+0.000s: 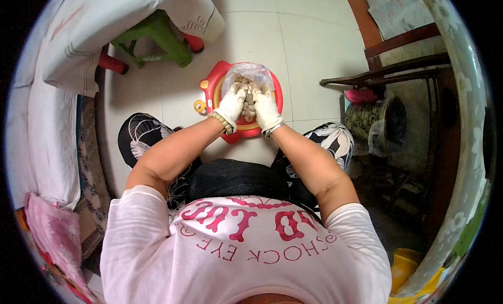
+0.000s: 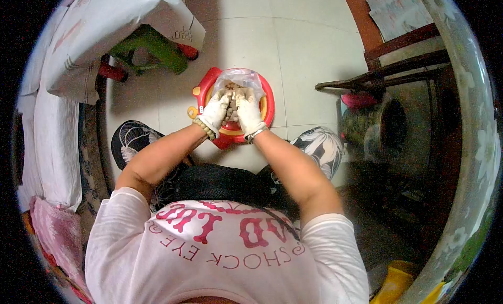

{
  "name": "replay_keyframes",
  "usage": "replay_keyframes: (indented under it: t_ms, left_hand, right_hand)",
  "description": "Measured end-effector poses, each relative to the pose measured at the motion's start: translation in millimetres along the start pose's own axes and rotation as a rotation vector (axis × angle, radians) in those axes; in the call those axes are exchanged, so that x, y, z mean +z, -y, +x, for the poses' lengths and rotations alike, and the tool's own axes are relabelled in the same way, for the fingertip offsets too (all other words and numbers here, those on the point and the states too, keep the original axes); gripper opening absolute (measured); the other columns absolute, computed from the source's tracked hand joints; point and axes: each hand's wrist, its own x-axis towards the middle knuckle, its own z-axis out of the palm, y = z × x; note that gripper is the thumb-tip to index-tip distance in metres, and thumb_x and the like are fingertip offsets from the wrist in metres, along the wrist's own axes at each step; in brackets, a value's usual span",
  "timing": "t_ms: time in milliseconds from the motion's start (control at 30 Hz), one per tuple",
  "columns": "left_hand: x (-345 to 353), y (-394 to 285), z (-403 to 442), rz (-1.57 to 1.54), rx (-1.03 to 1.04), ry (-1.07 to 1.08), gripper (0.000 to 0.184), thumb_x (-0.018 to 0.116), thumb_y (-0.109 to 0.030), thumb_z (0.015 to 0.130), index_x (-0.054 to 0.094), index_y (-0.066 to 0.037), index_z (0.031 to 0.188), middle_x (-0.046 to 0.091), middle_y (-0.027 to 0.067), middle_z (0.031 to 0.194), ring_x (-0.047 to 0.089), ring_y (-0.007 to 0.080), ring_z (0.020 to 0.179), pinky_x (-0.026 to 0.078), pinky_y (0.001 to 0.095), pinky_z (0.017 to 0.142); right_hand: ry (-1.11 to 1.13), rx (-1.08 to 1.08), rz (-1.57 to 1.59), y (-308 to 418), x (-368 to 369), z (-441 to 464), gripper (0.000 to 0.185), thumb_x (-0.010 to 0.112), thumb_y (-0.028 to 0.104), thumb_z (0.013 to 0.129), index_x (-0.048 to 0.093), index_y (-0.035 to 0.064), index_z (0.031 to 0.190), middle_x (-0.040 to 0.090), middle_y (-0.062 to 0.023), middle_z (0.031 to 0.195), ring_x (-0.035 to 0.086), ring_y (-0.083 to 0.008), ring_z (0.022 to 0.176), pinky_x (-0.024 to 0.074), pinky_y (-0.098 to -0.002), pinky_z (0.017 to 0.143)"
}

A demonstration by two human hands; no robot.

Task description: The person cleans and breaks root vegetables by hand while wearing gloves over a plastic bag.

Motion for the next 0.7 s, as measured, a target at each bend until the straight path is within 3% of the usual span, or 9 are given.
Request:
replay_keyframes:
  t_ms: [67,100,133,200,333,400,500,633,700]
  left_hand:
    - [-5,-36,-17,-0.318,-0.225,0.095,0.029,0.041,-0.025,0.094,0.046,-0.003,0.113,0.059,0.0114,0.09,0.061,0.0191,0.074,0.052,0.031,0.062]
    - [-3,-37,-20,-0.413,-0.178,0.081,0.025,0.041,-0.025,0.094,0.047,-0.004,0.107,0.056,0.005,0.079,0.056,0.0117,0.057,0.049,0.0257,0.048]
    - [0,-36,-19,-0.414,-0.18,0.08,0.025,0.041,-0.025,0.094,0.047,-0.004,0.107,0.056,0.005,0.079,0.056,0.0117,0.057,0.049,0.0257,0.048]
    - [5,-38,-17,-0.489,-0.228,0.007,0.027,0.046,-0.032,0.092,0.047,-0.01,0.107,0.054,-0.0026,0.066,0.043,0.0056,0.04,0.032,0.0195,0.032]
    - [-3,-36,-13,-0.501,-0.265,0.061,0.027,0.049,-0.033,0.091,0.047,-0.01,0.107,0.054,-0.003,0.065,0.043,0.006,0.04,0.032,0.0194,0.032]
    - [-12,-34,-10,-0.473,-0.286,0.258,0.021,0.043,-0.024,0.094,0.048,-0.007,0.107,0.057,0.0036,0.075,0.056,0.0123,0.055,0.049,0.0256,0.047]
    - [-9,-42,-16,-0.539,-0.28,0.201,0.021,0.043,-0.023,0.094,0.047,-0.007,0.107,0.058,0.0043,0.077,0.057,0.0132,0.058,0.049,0.0258,0.048]
    - [-6,-66,-28,-0.466,-0.314,0.152,0.022,0.044,-0.024,0.094,0.046,-0.007,0.108,0.059,0.005,0.081,0.059,0.0138,0.061,0.05,0.0256,0.05]
    - [-2,-61,-27,-0.458,-0.191,0.075,0.026,0.045,-0.025,0.094,0.045,-0.005,0.112,0.06,0.0065,0.086,0.06,0.0141,0.067,0.051,0.0262,0.054]
  right_hand:
    - [0.016,0.01,0.045,4,0,-1,0.022,0.041,0.024,0.095,0.039,0.0116,0.113,0.055,-0.0025,0.075,0.054,-0.0119,0.053,0.0429,-0.0234,0.04]
    - [0.031,0.025,0.085,4,0,0,0.021,0.041,0.024,0.095,0.04,0.0116,0.113,0.055,-0.0028,0.075,0.054,-0.0121,0.053,0.0432,-0.0235,0.04]
    - [0.031,0.028,0.085,1,-5,2,0.021,0.041,0.024,0.095,0.04,0.0116,0.113,0.055,-0.0028,0.075,0.054,-0.0121,0.053,0.0432,-0.0235,0.04]
    - [0.09,0.022,0.093,-3,-9,6,0.016,0.041,0.025,0.096,0.043,0.0133,0.106,0.056,-0.0025,0.069,0.057,-0.0129,0.051,0.0496,-0.0253,0.043]
    - [0.059,0.012,0.002,-2,-5,2,0.016,0.041,0.026,0.096,0.045,0.0131,0.104,0.054,-0.0004,0.067,0.054,-0.011,0.047,0.046,-0.0231,0.04]
    - [0.061,-0.027,-0.062,-4,-6,4,0.016,0.041,0.026,0.096,0.046,0.0134,0.104,0.053,0.0011,0.066,0.049,-0.0081,0.045,0.0404,-0.0204,0.037]
    - [0.15,0.006,-0.038,-1,-12,6,0.019,0.044,0.026,0.095,0.044,0.0115,0.108,0.057,-0.0023,0.073,0.054,-0.0098,0.05,0.0403,-0.0214,0.038]
    - [0.231,0.015,0.023,-2,-19,12,0.02,0.044,0.027,0.095,0.046,0.0125,0.109,0.057,-0.0007,0.074,0.055,-0.0088,0.051,0.0404,-0.0203,0.039]
    - [0.331,0.073,0.196,1,-21,10,0.021,0.043,0.027,0.096,0.048,0.0121,0.109,0.058,0.0001,0.076,0.054,-0.0079,0.051,0.0394,-0.0191,0.039]
